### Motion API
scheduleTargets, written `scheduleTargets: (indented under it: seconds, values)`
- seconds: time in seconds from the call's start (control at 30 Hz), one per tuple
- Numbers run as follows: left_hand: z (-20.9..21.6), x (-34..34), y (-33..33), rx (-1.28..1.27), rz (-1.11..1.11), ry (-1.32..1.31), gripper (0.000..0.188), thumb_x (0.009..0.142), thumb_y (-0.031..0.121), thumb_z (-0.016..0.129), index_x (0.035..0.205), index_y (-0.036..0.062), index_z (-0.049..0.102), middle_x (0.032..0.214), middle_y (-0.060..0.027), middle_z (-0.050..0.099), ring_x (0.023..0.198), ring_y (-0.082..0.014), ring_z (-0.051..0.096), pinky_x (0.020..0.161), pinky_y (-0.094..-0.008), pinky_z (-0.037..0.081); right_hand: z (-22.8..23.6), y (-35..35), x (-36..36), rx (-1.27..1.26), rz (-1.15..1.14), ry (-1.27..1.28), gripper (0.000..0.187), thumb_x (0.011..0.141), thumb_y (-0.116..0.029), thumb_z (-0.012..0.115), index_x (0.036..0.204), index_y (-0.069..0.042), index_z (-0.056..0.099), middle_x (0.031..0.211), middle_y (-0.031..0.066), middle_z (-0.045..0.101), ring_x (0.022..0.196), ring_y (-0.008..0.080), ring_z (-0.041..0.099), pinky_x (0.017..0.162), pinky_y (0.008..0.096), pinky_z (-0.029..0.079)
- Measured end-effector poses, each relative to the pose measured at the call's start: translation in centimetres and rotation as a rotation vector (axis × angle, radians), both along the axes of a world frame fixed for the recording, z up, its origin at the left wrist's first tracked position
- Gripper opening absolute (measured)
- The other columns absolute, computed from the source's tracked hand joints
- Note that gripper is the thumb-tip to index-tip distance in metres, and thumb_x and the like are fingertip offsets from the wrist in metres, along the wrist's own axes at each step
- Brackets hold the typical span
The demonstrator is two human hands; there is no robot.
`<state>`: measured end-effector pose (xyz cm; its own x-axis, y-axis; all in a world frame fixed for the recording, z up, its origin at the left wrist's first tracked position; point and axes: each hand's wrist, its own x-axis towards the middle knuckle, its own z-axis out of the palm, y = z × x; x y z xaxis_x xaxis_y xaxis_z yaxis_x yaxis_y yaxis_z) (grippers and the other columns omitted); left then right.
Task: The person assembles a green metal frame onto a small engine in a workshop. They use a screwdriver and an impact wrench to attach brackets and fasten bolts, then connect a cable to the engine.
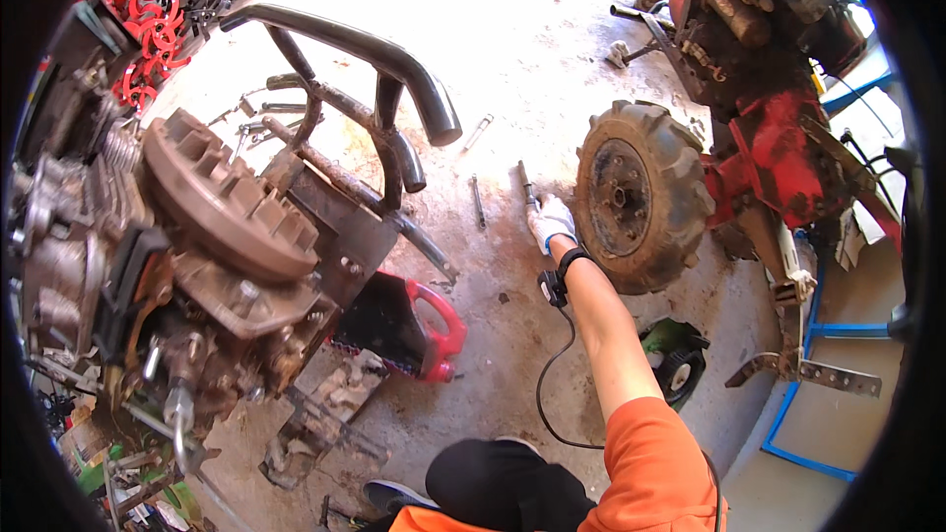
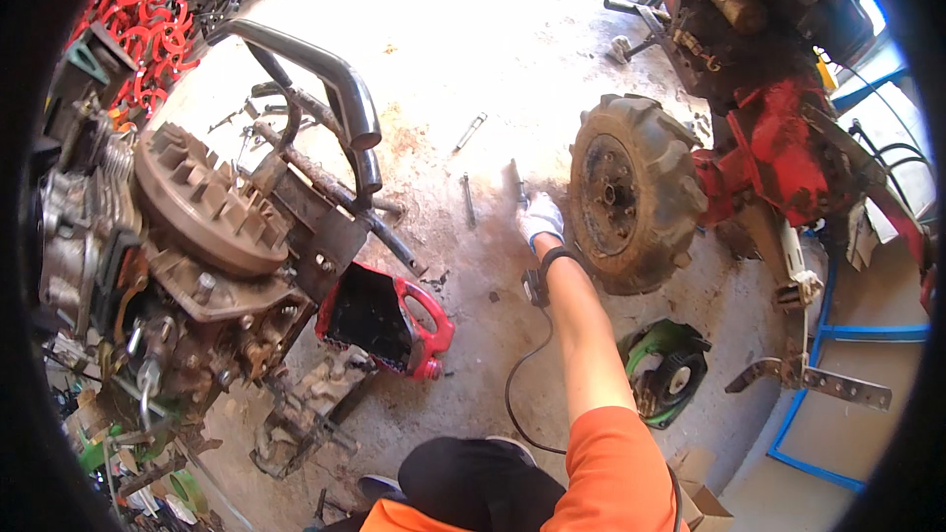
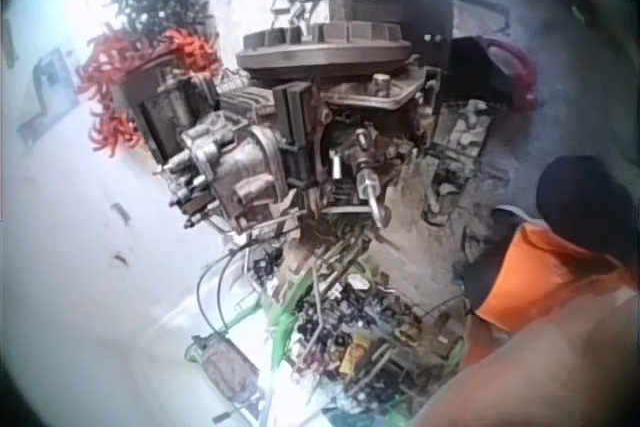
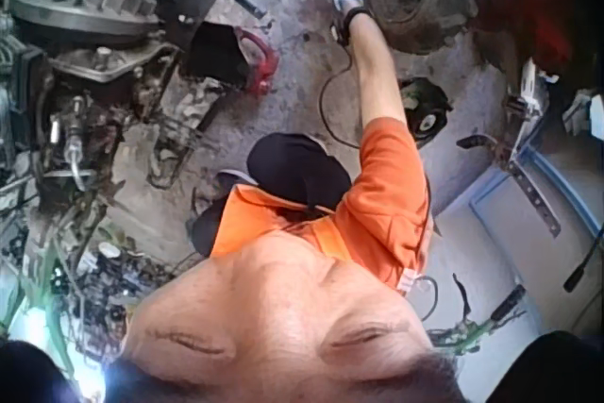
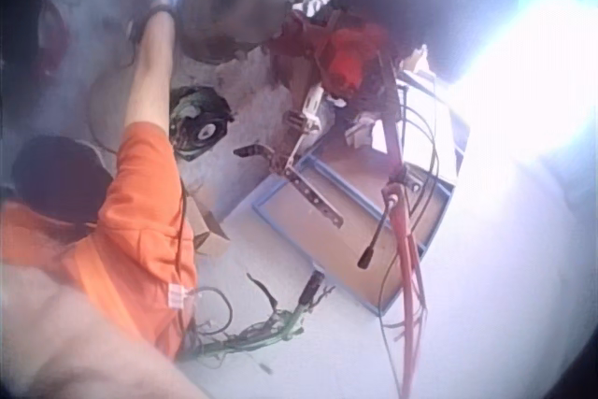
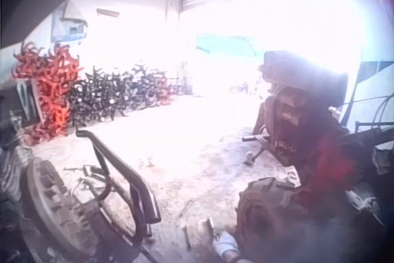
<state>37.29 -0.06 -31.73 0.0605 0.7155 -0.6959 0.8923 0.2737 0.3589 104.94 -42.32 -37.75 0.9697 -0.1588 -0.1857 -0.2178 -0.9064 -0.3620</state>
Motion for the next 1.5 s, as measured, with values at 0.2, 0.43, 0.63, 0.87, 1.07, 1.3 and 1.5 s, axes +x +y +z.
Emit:
scheduleTargets:
  seconds: [0.2, 0.43, 0.63, 0.87, 1.07, 1.3, 1.5]
  values:
    - [-1.5, 2.3, -0.2, -0.012, -0.023, 0.027, 0.033, 0.098, 0.017, 0.076, 0.127, 0.0027, 0.072, 0.107, -0.0078, 0.073, 0.091, -0.0235, 0.066, 0.084, -0.0390, 0.054, -3.4, 0.5, 5.0, -0.110, 0.009, 0.110, 0.049, 0.095, -0.047, 0.072, 0.124, -0.008, 0.076, 0.123, 0.0221, 0.077, 0.120, 0.0387, 0.073, 0.105, 0.0504, 0.056]
    - [-2.5, 2.6, -0.4, -0.049, -0.015, 0.067, 0.035, 0.097, 0.017, 0.077, 0.127, 0.0015, 0.072, 0.110, -0.0091, 0.074, 0.093, -0.0243, 0.066, 0.086, -0.0397, 0.054, -4.9, -1.0, 6.3, 0.792, -0.226, 0.253, 0.028, 0.106, -0.028, 0.058, 0.113, -0.004, 0.070, 0.099, 0.0141, 0.076, 0.086, 0.0279, 0.078, 0.072, 0.0441, 0.062]
    - [-3.3, 2.6, -0.4, -0.068, -0.026, 0.069, 0.036, 0.096, 0.017, 0.077, 0.127, 0.0004, 0.072, 0.112, -0.0102, 0.074, 0.096, -0.0251, 0.067, 0.088, -0.0403, 0.054, 0.5, 0.1, -1.6, 1.368, 0.040, 0.256, 0.021, 0.099, 0.000, 0.054, 0.117, -0.003, 0.064, 0.108, 0.0130, 0.073, 0.101, 0.0246, 0.073, 0.087, 0.0416, 0.062]
    - [-3.7, 0.1, 0.1, -0.049, 0.014, 0.040, 0.038, 0.095, 0.018, 0.078, 0.128, -0.0008, 0.072, 0.115, -0.0114, 0.075, 0.099, -0.0260, 0.068, 0.090, -0.0410, 0.054, 12.8, 2.0, -9.5, 1.235, 0.395, 0.305, 0.019, 0.099, 0.001, 0.057, 0.116, -0.008, 0.062, 0.106, 0.0047, 0.063, 0.100, 0.0167, 0.061, 0.089, 0.0337, 0.053]
    - [-5.0, -14.1, 2.1, 0.072, 0.024, 0.065, 0.040, 0.094, 0.018, 0.079, 0.128, -0.0018, 0.071, 0.117, -0.0125, 0.076, 0.101, -0.0267, 0.068, 0.092, -0.0417, 0.055, 23.7, 3.6, -14.5, 0.865, 0.625, 0.198, 0.020, 0.099, -0.016, 0.067, 0.116, -0.007, 0.062, 0.095, 0.0019, 0.062, 0.087, 0.0152, 0.057, 0.076, 0.0365, 0.051]
    - [-6.1, -27.2, -1.5, 0.128, 0.145, 0.257, 0.048, 0.088, 0.022, 0.083, 0.128, -0.0027, 0.071, 0.123, -0.0186, 0.077, 0.111, -0.0325, 0.073, 0.098, -0.0451, 0.054, 33.2, 9.8, -21.5, 0.945, 0.918, 0.645, 0.045, 0.104, -0.042, 0.074, 0.115, 0.001, 0.068, 0.093, 0.0063, 0.072, 0.082, 0.0149, 0.067, 0.073, 0.0323, 0.055]
    - [-5.2, -24.3, -0.8, 0.104, 0.911, 0.034, 0.051, 0.085, 0.008, 0.089, 0.132, -0.0018, 0.070, 0.122, -0.0160, 0.078, 0.109, -0.0346, 0.072, 0.096, -0.0452, 0.055, 35.8, 18.9, -27.8, 1.008, 1.281, 0.947, 0.057, 0.106, -0.045, 0.074, 0.133, 0.004, 0.062, 0.101, 0.0080, 0.072, 0.088, 0.0163, 0.066, 0.080, 0.0325, 0.055]
